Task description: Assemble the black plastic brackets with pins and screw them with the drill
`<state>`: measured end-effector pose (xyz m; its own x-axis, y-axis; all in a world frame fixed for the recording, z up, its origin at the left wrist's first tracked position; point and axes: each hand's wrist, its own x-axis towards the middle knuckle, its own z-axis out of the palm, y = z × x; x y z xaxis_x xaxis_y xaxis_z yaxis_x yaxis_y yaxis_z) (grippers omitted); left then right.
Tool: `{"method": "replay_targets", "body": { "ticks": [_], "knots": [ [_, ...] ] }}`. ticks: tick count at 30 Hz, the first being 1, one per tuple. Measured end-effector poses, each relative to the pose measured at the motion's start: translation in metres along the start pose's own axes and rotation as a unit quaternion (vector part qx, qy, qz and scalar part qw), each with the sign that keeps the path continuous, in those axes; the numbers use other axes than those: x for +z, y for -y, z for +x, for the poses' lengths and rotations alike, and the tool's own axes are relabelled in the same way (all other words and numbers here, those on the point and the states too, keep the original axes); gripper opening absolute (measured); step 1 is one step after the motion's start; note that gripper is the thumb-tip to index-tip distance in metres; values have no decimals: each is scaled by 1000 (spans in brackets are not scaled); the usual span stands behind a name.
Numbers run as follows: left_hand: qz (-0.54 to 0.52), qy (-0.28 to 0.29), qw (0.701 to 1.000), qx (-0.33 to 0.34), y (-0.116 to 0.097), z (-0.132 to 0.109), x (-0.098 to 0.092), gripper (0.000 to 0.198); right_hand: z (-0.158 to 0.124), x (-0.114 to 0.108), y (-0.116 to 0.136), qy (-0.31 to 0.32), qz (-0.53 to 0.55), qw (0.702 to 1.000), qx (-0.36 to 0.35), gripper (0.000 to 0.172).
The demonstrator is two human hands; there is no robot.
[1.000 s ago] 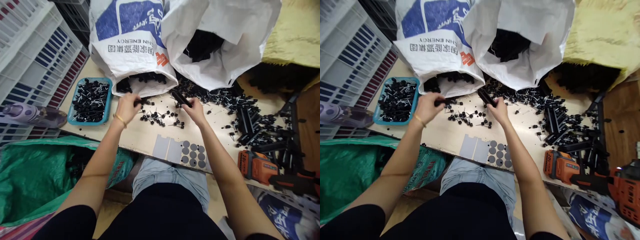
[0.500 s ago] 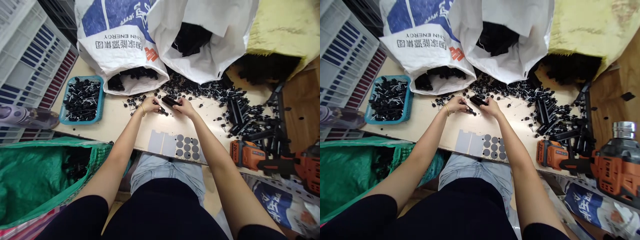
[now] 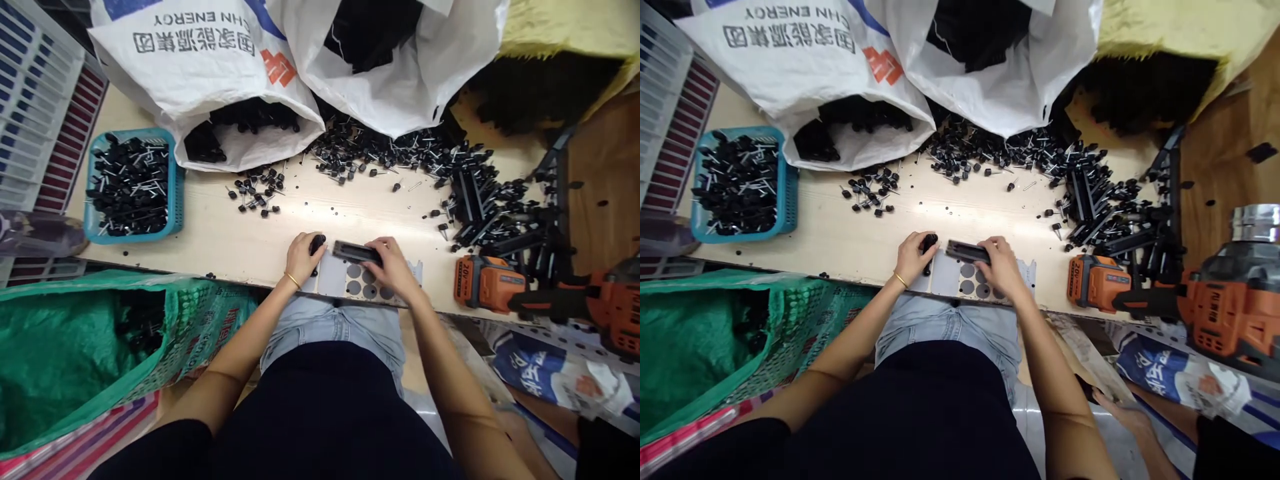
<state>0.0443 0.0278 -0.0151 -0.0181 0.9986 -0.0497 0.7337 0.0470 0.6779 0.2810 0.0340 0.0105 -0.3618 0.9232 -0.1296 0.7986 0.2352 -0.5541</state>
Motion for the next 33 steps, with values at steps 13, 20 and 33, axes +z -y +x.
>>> {"method": "replay_targets", "body": {
  "ticks": [13,20,33],
  "knots": [
    [24,-96,994,45,2,-14,28,26,17,0,0,-126,27,965,227,45],
    [-16,-80,993,82,-13,-17,28,28,19,13,27,-45,-6,983,178,26],
    [25,-50,993,100,-21,-23,50,30,-7,25,27,-49,37,986,158,30]
  ]
}}
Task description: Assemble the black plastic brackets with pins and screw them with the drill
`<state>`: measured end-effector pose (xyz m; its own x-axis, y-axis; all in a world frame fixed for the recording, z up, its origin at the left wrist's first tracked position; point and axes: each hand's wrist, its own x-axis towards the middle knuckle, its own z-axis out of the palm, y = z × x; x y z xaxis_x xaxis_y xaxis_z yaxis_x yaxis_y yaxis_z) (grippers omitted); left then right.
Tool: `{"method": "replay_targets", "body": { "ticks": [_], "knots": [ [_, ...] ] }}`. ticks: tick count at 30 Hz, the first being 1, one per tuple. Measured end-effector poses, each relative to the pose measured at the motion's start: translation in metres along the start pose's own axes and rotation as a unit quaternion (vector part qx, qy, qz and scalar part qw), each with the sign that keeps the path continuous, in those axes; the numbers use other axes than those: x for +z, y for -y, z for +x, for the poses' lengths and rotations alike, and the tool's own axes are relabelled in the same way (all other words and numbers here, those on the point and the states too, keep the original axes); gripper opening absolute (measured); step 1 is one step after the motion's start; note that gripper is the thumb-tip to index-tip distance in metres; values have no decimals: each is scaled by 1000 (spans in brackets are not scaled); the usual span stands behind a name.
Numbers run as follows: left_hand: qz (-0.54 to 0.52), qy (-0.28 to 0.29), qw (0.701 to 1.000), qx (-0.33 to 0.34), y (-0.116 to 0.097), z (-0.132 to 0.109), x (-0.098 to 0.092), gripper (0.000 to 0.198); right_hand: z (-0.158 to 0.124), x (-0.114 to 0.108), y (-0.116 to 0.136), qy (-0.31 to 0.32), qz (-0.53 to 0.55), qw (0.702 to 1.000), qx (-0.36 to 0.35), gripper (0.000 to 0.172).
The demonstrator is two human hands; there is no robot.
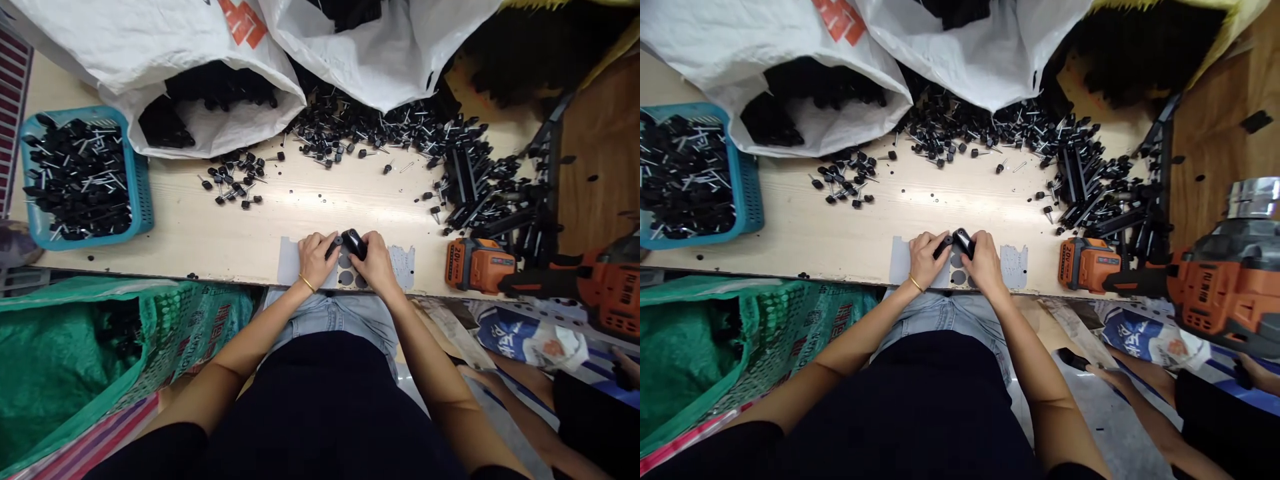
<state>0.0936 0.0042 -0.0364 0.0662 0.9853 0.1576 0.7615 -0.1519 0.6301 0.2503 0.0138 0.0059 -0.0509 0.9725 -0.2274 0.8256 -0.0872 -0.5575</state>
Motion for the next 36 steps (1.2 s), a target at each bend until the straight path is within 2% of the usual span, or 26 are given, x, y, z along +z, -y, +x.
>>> {"method": "replay_targets", "body": {
  "ticks": [3,8,12,17,28,36],
  "knots": [
    [-9,3,1000,-2,0,-1,0,30,-11,0,6,16,-49,999,5,28],
    [-21,24,999,14,0,0,2,31,-19,9,14,12,-68,998,4,49],
    [-29,23,999,28,1,0,5,32,-17,13,8,-4,-17,1000,-12,47],
    [-26,48,998,36,2,0,7,34,-14,11,0,-3,41,999,-30,47],
    [-24,41,996,76,-3,-4,3,31,-17,11,6,9,14,1000,-5,51],
    [-25,59,997,48,-4,-4,8,34,-15,9,4,7,26,999,-28,49]
  ]
}}
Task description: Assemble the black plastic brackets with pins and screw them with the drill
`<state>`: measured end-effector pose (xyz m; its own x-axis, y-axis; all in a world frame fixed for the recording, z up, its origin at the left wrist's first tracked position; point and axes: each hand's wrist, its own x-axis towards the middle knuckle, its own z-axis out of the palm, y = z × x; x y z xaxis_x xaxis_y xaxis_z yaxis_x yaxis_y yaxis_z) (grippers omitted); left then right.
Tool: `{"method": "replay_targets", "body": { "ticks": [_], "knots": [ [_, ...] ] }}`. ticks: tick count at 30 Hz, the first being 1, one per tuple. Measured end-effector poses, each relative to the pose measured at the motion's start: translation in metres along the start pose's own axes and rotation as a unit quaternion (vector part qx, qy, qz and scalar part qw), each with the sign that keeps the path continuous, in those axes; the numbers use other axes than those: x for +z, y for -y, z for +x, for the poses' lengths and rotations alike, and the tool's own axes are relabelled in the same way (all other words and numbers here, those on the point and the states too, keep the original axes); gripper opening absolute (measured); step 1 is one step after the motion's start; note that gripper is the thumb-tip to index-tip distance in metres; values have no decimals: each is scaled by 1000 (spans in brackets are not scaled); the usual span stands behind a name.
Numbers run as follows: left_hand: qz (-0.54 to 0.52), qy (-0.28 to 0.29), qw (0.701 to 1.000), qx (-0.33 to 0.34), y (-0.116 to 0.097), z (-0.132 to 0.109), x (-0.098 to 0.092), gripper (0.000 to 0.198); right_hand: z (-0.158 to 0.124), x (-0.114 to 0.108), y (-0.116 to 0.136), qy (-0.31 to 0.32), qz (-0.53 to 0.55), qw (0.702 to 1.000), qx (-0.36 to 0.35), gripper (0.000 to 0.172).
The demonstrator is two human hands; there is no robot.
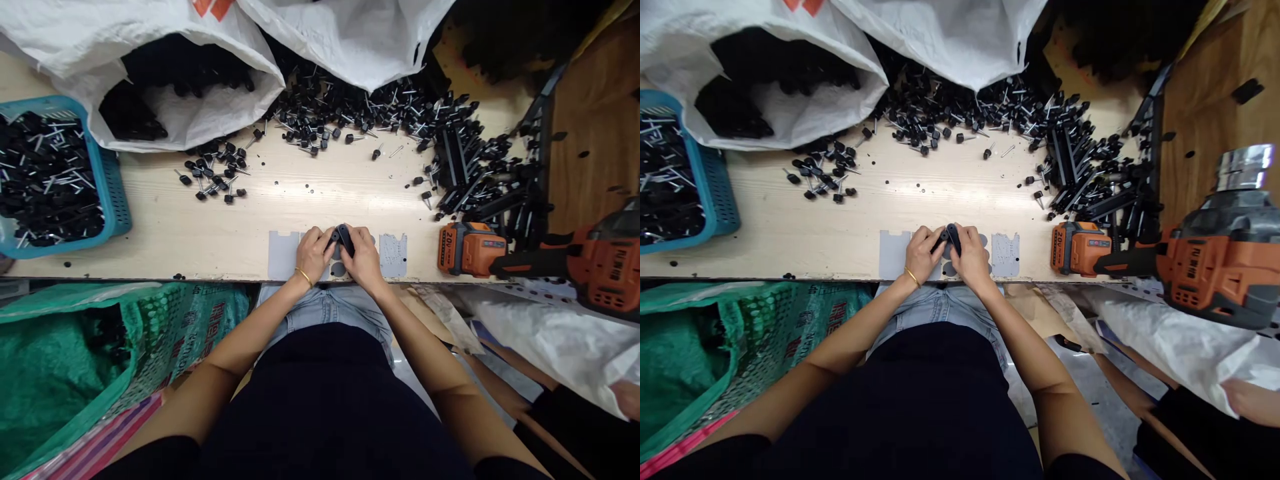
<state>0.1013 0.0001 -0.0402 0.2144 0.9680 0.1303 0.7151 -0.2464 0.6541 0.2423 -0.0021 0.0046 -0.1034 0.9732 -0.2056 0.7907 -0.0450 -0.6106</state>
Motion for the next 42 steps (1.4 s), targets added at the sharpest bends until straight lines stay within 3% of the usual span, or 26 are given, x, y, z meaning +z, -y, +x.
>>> {"method": "replay_targets", "body": {
  "ticks": [28,34,42],
  "knots": [
    [-3,-3,1000,-16,-1,2,0,37,2,2,0,-8,15,1000,14,49],
    [-4,16,999,-40,-6,3,0,35,3,1,-2,0,17,1000,5,50],
    [31,92,995,-1,-3,15,-13,26,5,1,-7,-5,17,1000,-17,49]
  ]
}}
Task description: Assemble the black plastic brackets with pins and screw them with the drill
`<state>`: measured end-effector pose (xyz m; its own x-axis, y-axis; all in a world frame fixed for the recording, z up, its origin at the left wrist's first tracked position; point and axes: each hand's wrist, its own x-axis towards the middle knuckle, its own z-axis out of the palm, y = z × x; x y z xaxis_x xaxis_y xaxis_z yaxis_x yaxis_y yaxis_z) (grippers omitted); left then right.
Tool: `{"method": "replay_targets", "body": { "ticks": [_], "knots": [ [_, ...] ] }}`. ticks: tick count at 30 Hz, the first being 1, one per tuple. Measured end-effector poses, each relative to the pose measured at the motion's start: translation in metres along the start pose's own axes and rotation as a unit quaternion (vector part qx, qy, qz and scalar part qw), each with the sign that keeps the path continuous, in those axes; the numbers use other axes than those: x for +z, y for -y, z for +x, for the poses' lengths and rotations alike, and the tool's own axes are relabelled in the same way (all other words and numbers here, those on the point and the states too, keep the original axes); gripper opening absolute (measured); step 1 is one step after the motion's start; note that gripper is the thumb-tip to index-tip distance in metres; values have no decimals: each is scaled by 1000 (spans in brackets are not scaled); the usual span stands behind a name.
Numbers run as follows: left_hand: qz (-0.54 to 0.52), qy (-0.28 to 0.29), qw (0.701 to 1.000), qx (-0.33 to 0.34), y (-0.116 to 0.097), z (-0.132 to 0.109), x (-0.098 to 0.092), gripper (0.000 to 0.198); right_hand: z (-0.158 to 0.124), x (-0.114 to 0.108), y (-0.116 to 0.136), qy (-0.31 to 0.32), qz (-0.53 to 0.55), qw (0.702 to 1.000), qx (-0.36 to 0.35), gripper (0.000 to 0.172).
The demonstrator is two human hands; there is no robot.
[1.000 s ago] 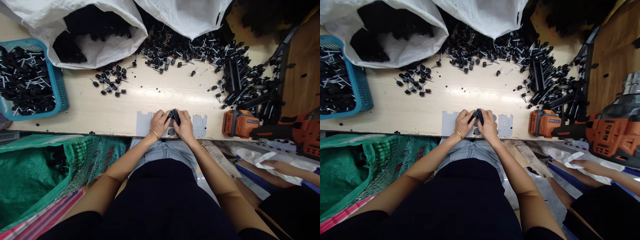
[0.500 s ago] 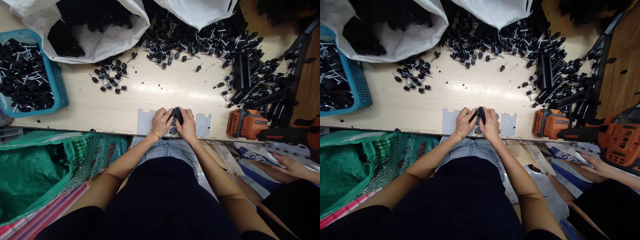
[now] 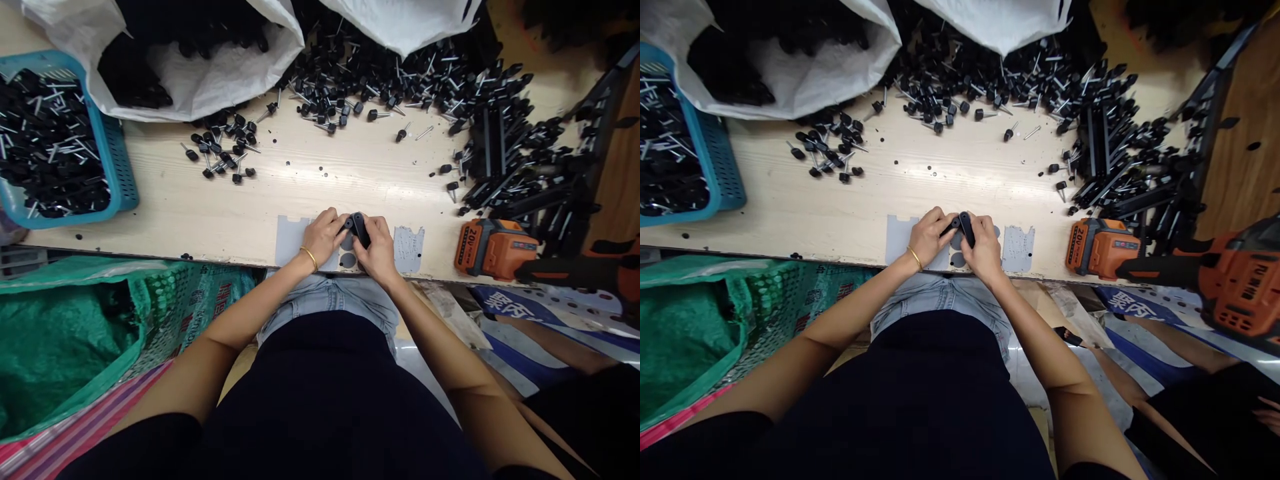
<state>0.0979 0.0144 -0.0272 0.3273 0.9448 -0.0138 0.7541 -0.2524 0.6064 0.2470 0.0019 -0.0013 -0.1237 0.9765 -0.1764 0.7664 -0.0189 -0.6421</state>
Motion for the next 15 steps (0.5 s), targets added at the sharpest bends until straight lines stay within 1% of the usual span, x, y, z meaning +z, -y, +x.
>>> {"method": "replay_targets", "body": {
  "ticks": [2,4,6,8,10,12,13,15],
  "knots": [
    [7,-12,1000,-19,-5,-2,3,27,0,1,0,-6,0,1000,-3,49],
    [10,-30,998,-52,-9,-3,5,29,-1,3,-1,-16,4,1000,-11,49],
    [9,-21,998,-54,-7,-1,4,31,-1,4,-1,-22,8,1000,-21,49],
    [3,16,1000,-19,2,6,-2,30,-1,5,-2,-21,8,999,-26,50],
    [-10,61,997,36,13,13,-8,28,-1,5,-3,-21,6,999,-25,51],
    [-25,81,994,70,18,17,-8,27,-1,5,-3,-22,3,1000,-22,52],
    [-29,72,995,66,17,17,-6,27,-1,5,-3,-23,3,999,-22,53],
    [-29,21,999,15,10,16,1,29,-1,5,-3,-23,4,999,-23,52]
  ]
}}
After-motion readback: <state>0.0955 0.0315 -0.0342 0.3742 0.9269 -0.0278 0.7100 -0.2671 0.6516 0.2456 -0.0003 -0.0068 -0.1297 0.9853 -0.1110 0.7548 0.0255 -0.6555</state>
